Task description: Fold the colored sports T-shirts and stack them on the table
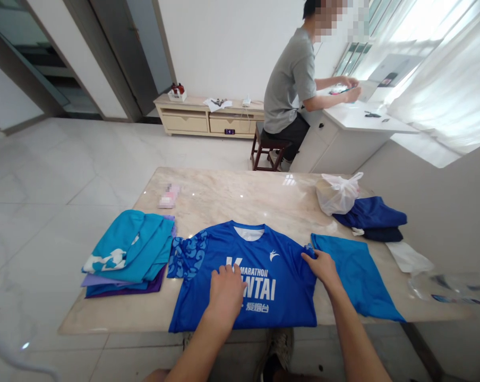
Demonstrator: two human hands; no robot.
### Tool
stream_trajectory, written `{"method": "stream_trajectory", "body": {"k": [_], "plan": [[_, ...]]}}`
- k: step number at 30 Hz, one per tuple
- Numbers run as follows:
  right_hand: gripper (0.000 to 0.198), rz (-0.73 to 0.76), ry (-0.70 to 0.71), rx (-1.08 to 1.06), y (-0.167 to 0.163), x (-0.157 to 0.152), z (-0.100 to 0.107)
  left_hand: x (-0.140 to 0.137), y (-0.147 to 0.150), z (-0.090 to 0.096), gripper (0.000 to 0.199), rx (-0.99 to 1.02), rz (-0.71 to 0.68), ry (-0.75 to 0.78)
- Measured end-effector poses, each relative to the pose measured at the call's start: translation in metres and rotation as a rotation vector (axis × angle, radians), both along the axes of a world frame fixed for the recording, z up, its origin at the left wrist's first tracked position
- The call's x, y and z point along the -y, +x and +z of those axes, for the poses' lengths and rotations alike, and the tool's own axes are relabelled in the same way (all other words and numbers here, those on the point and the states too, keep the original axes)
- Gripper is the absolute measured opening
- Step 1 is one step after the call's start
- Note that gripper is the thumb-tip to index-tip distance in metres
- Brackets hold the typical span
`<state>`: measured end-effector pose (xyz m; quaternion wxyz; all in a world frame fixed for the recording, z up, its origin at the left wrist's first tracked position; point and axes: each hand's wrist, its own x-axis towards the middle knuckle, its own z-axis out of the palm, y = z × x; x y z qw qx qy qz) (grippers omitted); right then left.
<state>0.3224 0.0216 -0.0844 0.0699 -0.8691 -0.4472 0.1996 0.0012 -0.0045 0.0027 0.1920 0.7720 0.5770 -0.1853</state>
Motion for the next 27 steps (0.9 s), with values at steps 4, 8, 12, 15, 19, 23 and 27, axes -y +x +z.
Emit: {"method": "stream_trajectory", "body": {"k": [4, 8, 12, 15, 19, 23, 27], "plan": [[0.035, -0.016, 0.027, 0.032, -0.013, 0.006, 0.02, 0.005, -0.005, 0.0, 0.059, 0.058, -0.034, -0.039], [0.029, 0.0, 0.079, 0.063, -0.029, 0.02, 0.04, 0.007, -0.014, -0.006, 0.069, 0.059, 0.003, -0.151], [0.024, 0.07, 0.135, 0.002, -0.038, 0.027, 0.058, 0.004, -0.02, -0.018, 0.084, 0.031, 0.057, -0.279], [0.023, 0.143, 0.127, -0.017, -0.041, 0.022, 0.068, 0.003, -0.019, -0.025, 0.083, 0.017, 0.056, -0.228], [0.022, 0.163, 0.114, 0.015, -0.038, 0.017, 0.07, 0.002, -0.014, -0.025, 0.08, -0.035, 0.031, -0.209], [0.029, 0.038, 0.074, 0.105, -0.028, 0.023, 0.063, 0.0, -0.015, -0.023, 0.078, -0.032, 0.034, -0.206], [0.036, 0.031, 0.055, 0.177, -0.013, 0.034, 0.06, -0.001, -0.019, -0.022, 0.076, -0.017, 0.034, -0.202]]}}
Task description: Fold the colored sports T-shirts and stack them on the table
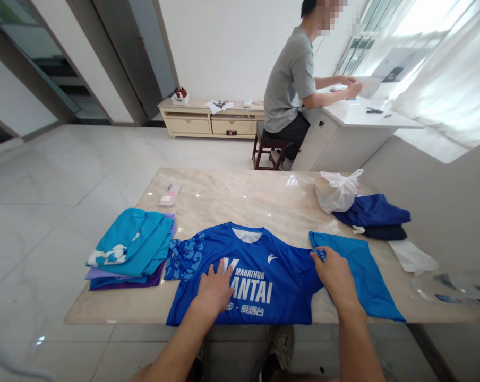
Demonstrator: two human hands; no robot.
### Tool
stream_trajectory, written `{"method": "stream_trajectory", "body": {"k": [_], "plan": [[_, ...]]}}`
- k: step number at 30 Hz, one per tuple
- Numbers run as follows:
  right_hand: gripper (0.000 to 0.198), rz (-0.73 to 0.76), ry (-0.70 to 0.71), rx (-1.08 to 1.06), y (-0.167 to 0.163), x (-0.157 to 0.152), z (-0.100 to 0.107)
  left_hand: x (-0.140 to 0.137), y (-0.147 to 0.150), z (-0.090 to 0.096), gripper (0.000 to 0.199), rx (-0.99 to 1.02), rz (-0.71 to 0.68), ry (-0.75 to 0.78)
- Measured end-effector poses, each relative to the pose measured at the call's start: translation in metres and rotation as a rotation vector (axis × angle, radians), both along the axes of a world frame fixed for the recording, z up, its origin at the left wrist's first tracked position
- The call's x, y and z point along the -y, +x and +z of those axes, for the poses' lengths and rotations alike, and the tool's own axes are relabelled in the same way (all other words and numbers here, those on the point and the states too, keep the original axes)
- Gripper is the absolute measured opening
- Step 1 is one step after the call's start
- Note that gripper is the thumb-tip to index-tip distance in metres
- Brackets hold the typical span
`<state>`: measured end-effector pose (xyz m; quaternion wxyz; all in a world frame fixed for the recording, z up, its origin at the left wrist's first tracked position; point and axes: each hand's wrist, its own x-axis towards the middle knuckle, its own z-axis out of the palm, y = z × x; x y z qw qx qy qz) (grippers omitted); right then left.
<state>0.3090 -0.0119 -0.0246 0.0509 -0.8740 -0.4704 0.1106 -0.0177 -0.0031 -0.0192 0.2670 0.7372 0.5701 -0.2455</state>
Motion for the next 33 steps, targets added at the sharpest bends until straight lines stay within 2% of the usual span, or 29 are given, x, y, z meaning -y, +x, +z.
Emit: {"method": "stream_trajectory", "body": {"k": [3, 8, 11, 18, 24, 29, 33], "plan": [[0.039, 0.038, -0.031, 0.022, 0.005, 0.005, 0.006, 0.002, -0.002, -0.001, 0.075, 0.0, 0.001, 0.014], [0.051, -0.059, -0.068, 0.102, -0.005, 0.01, 0.021, 0.007, -0.001, -0.005, 0.075, 0.001, 0.015, 0.051], [0.056, -0.047, -0.066, 0.116, -0.009, 0.008, 0.024, 0.008, 0.002, -0.002, 0.074, -0.016, 0.007, 0.064], [0.054, -0.029, -0.012, 0.052, -0.009, 0.001, 0.02, 0.007, 0.004, 0.001, 0.068, -0.036, -0.017, 0.097], [0.058, -0.036, -0.082, 0.104, -0.018, -0.002, 0.024, 0.005, 0.007, -0.007, 0.064, 0.017, -0.079, 0.242], [0.056, -0.011, -0.141, 0.002, -0.009, -0.002, 0.024, 0.002, 0.025, -0.012, 0.074, 0.058, -0.063, 0.159], [0.05, 0.051, -0.236, -0.097, 0.008, 0.003, 0.009, -0.007, 0.036, -0.019, 0.083, 0.076, -0.047, 0.122]]}}
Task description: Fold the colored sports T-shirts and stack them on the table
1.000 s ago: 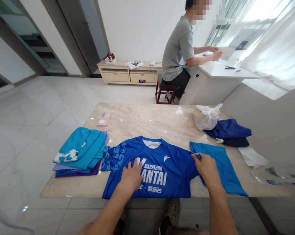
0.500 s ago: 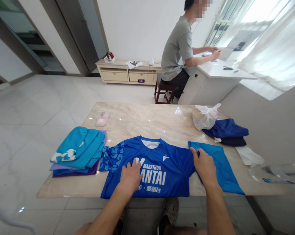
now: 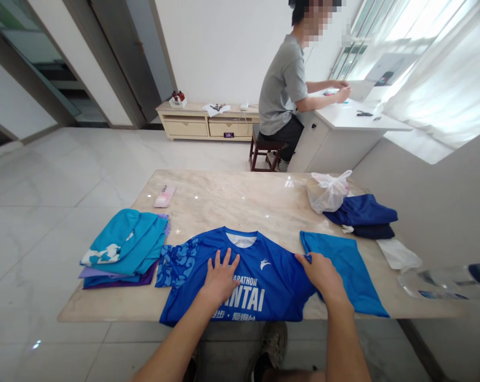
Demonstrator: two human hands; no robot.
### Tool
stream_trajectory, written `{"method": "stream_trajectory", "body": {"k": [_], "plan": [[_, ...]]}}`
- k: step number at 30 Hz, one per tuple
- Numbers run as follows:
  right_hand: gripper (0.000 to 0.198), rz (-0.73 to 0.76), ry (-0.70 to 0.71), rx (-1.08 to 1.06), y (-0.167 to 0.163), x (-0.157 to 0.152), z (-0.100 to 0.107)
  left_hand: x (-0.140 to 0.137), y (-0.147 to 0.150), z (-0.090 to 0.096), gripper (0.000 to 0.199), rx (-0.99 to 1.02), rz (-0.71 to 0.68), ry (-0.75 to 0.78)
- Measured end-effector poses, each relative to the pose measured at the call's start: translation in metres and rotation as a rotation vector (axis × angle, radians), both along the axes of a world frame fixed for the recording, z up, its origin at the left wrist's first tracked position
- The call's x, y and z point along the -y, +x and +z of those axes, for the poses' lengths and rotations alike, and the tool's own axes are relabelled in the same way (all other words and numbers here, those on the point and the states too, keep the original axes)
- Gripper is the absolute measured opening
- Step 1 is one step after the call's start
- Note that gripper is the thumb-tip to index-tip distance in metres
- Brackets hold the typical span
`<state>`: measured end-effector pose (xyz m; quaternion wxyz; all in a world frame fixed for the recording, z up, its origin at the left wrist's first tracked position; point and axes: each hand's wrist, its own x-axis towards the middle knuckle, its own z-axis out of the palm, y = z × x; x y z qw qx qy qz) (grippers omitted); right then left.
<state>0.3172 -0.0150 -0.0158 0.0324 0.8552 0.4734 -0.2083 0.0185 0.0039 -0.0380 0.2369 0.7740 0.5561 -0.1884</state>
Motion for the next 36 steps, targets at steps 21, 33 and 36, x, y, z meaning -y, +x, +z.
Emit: {"method": "stream_trajectory", "body": {"k": [21, 33, 36], "plan": [[0.033, -0.009, 0.281, -0.047, 0.006, -0.003, 0.003, -0.012, -0.012, -0.009, 0.1, 0.025, 0.023, 0.051], [0.043, -0.033, 0.138, 0.109, -0.021, -0.013, 0.009, 0.005, -0.052, 0.008, 0.091, -0.127, 0.103, -0.012], [0.046, -0.041, 0.12, 0.17, -0.03, -0.015, 0.015, 0.013, -0.038, 0.006, 0.095, -0.111, 0.118, -0.004]]}}
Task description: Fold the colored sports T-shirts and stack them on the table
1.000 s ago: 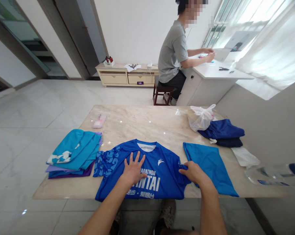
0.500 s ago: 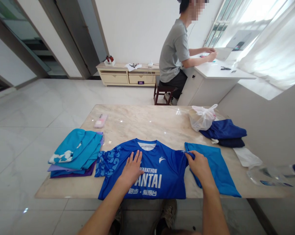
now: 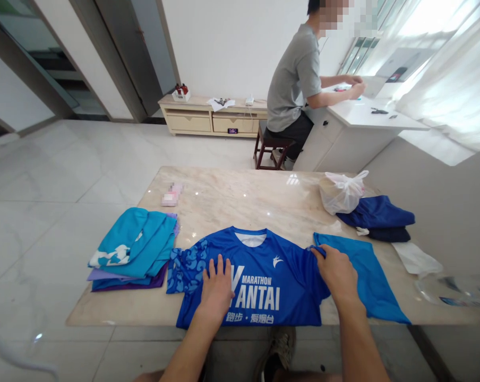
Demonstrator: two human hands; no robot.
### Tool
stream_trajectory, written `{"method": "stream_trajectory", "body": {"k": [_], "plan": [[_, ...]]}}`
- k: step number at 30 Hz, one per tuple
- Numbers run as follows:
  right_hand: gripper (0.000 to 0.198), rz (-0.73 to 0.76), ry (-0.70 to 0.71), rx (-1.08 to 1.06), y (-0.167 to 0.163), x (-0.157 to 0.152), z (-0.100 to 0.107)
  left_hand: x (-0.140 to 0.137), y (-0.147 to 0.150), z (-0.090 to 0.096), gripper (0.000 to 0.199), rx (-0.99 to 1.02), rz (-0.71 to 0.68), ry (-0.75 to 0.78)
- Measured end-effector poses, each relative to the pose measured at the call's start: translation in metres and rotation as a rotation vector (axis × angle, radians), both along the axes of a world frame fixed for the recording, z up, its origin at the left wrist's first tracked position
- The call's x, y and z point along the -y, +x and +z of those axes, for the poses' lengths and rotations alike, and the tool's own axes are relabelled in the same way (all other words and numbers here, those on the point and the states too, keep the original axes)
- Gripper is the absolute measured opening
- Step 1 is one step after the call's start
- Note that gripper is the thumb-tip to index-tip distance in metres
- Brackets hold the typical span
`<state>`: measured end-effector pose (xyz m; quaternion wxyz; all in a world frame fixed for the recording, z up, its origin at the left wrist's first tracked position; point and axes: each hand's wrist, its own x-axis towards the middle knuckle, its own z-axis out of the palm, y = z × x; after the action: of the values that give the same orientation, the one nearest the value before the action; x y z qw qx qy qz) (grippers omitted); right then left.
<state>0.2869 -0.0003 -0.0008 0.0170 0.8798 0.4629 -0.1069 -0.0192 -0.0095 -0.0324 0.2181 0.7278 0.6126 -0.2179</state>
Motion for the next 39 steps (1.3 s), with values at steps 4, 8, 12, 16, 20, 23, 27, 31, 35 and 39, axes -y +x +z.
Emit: {"method": "stream_trajectory", "body": {"k": [4, 8, 12, 16, 20, 23, 27, 31, 35, 39], "plan": [[0.046, -0.029, -0.005, 0.075, -0.008, 0.004, 0.009, 0.026, 0.018, -0.009, 0.103, 0.151, -0.125, 0.027], [0.052, -0.085, 0.005, 0.139, -0.013, 0.007, 0.016, 0.04, 0.013, -0.016, 0.11, 0.075, -0.148, 0.011], [0.06, -0.127, -0.023, 0.165, -0.02, 0.008, 0.021, 0.033, 0.006, -0.014, 0.11, 0.027, -0.149, -0.003], [0.061, -0.107, -0.024, 0.146, -0.026, 0.009, 0.023, 0.025, 0.005, -0.007, 0.106, 0.041, -0.08, -0.003], [0.057, -0.114, -0.073, 0.033, -0.027, 0.007, 0.019, 0.03, 0.007, -0.005, 0.1, 0.072, -0.028, -0.104], [0.053, -0.088, -0.113, -0.095, -0.022, 0.002, 0.013, 0.038, 0.009, -0.01, 0.099, 0.049, -0.033, -0.099], [0.038, 0.053, -0.065, -0.24, -0.008, 0.0, 0.002, 0.034, 0.011, -0.02, 0.105, 0.018, -0.057, -0.054], [0.016, 0.174, -0.016, -0.308, 0.005, 0.002, -0.005, 0.007, 0.012, -0.025, 0.112, 0.028, -0.044, -0.085], [0.029, 0.138, 0.206, -0.227, 0.011, 0.002, 0.001, -0.026, 0.011, -0.02, 0.114, 0.049, -0.029, -0.093], [0.044, -0.029, 0.201, -0.154, 0.008, 0.002, 0.017, -0.039, 0.01, -0.016, 0.111, 0.016, -0.027, -0.026]]}}
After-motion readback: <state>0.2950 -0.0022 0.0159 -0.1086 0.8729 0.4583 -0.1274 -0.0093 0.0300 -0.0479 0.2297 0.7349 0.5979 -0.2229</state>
